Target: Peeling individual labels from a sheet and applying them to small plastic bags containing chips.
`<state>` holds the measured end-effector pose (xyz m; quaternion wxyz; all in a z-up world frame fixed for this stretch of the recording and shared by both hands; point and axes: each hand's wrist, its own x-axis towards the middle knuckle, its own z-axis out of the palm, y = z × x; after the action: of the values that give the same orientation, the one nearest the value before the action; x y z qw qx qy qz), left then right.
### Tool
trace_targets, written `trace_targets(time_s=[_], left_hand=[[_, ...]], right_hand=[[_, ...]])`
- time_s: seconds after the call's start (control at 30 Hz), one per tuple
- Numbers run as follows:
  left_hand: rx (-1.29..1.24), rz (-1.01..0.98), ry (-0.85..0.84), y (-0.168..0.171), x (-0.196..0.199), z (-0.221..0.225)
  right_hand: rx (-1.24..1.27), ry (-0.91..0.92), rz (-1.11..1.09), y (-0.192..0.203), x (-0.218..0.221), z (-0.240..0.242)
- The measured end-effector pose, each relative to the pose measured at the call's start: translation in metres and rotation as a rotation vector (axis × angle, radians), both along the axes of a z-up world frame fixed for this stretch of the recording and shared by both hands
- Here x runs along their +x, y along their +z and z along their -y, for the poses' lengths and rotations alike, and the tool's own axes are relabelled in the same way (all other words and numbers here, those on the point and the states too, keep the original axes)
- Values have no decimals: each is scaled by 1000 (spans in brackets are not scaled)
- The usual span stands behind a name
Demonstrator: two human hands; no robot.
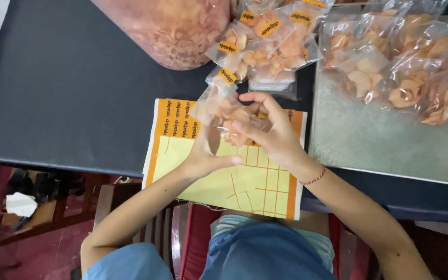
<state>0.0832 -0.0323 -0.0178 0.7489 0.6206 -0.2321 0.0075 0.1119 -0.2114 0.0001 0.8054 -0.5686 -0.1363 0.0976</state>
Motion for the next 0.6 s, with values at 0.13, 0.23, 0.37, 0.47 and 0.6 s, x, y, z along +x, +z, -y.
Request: trace_targets(time_s=[0.13, 0.23, 0.37, 0.47, 0.6], left_hand=[[-49, -221, 39, 37, -27, -5], [-181, -259, 136, 11, -40, -26], [-313, -372, 284, -5, -50, -55], [-329, -422, 319, -23, -52, -66], [-278, -339, 244, -40, -55, -68]], right_hand=[[-112, 101, 95, 18, -11, -5], [-152, 150, 109, 9, -8, -3], [-590, 12, 449, 17, -4, 5], [-895, 52, 586, 22, -9, 5], [-1131, 88, 695, 13, -14, -1]])
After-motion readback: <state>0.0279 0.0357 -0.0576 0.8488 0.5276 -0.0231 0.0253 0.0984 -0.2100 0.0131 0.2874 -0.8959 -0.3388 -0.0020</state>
